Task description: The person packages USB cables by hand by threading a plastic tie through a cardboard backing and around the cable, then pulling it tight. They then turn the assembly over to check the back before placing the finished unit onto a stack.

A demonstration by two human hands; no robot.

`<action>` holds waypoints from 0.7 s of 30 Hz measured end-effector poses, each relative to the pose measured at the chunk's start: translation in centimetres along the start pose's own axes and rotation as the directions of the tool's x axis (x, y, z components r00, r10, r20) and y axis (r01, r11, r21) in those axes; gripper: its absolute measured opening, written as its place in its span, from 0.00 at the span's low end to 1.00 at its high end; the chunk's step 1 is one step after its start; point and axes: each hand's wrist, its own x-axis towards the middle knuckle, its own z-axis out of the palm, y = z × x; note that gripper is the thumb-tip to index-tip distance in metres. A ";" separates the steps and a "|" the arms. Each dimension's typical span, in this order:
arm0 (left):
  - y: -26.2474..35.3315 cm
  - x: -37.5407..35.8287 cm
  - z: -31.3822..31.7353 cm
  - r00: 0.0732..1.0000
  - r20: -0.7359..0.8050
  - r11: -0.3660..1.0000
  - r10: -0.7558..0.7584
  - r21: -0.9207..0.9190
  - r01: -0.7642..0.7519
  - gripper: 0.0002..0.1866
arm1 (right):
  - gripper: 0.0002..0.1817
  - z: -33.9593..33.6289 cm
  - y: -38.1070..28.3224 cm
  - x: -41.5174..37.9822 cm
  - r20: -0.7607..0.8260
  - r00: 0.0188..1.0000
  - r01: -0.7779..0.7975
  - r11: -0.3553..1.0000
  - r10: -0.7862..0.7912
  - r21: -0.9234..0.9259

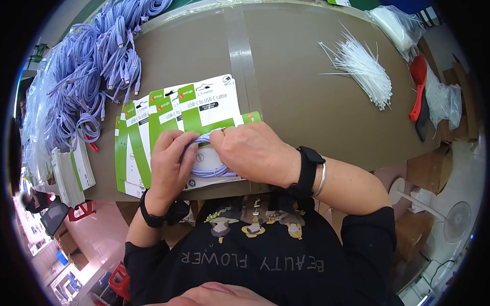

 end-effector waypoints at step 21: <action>0.5 -1.0 -0.3 0.997 0.038 0.997 0.069 -0.022 -0.068 0.34 | 0.09 -0.5 1.9 0.9 -0.222 0.972 -0.016 0.965 0.076 0.261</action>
